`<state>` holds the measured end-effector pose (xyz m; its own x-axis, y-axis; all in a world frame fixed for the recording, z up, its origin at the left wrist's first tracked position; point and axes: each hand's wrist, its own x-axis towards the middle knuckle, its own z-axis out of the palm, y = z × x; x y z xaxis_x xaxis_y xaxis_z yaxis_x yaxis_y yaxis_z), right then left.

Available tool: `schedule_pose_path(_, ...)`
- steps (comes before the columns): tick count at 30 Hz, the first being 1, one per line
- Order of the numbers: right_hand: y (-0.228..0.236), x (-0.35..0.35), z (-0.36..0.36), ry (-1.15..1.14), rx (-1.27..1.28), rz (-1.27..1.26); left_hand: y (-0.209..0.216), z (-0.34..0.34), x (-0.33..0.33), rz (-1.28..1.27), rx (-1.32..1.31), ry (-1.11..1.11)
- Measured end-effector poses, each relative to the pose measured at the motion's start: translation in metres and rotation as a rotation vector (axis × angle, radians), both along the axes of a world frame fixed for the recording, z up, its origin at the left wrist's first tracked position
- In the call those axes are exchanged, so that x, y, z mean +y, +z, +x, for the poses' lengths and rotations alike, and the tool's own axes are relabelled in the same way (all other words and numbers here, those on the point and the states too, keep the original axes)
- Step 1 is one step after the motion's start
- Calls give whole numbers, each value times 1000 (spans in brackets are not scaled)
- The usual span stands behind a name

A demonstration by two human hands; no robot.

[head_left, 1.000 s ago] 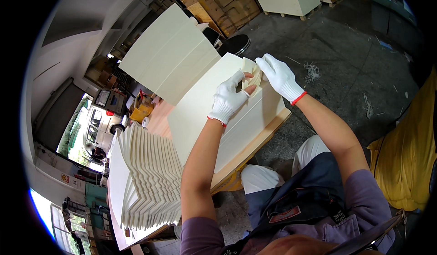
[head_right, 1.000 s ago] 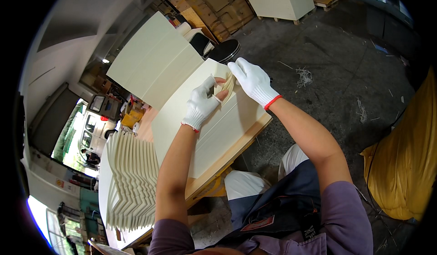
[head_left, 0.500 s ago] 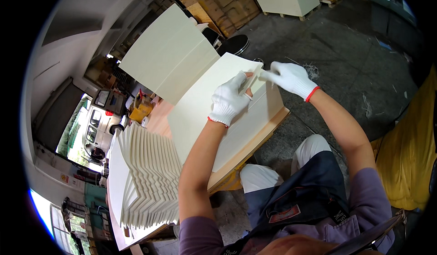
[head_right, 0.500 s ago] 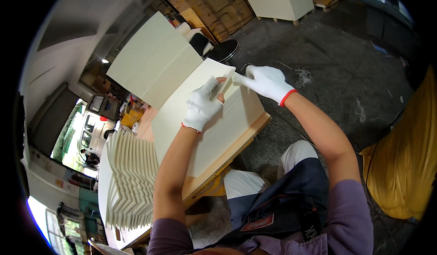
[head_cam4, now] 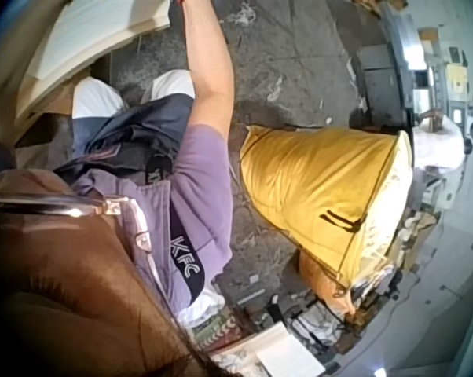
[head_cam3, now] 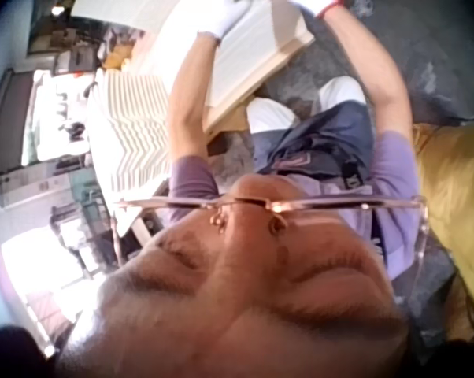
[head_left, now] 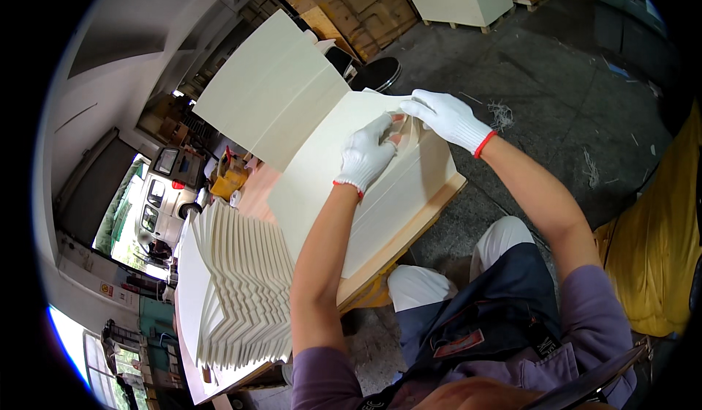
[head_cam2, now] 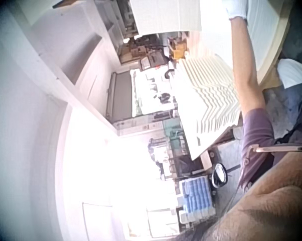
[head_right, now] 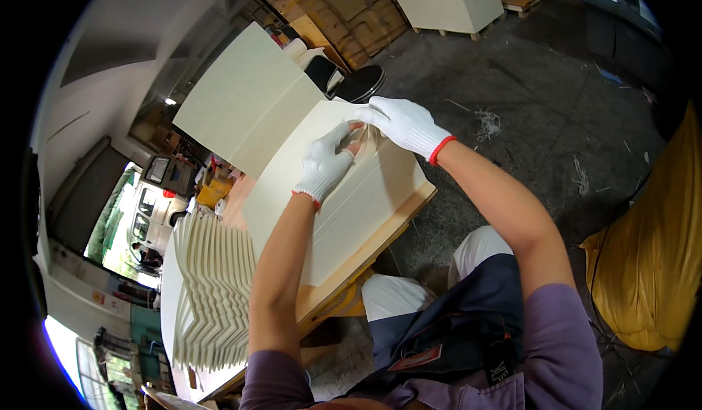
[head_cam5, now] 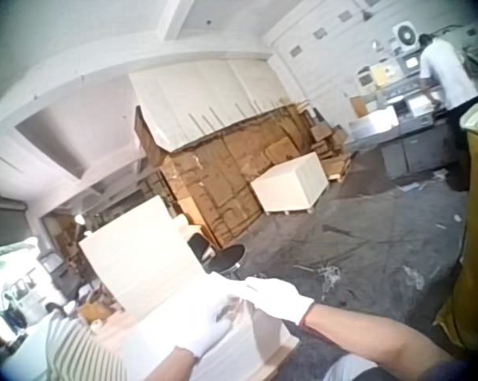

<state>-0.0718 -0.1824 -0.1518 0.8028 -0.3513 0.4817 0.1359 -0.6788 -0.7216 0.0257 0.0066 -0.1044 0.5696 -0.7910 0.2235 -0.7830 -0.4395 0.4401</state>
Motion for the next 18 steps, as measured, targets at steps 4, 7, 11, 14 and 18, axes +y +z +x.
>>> schedule_pose_path(4,-12,5,9,-1,-31,196,-12,11,8,-137,174,-79)
schedule_pose_path(7,-19,9,10,-29,-99,213,-7,1,7,-92,135,-54)
schedule_pose_path(11,-20,11,6,-65,-86,180,-5,1,6,-89,172,-56)
schedule_pose_path(14,-21,9,8,-79,-57,170,-5,1,6,-96,166,-65)
schedule_pose_path(18,-15,16,5,-82,-62,157,-16,9,8,-303,151,-123)
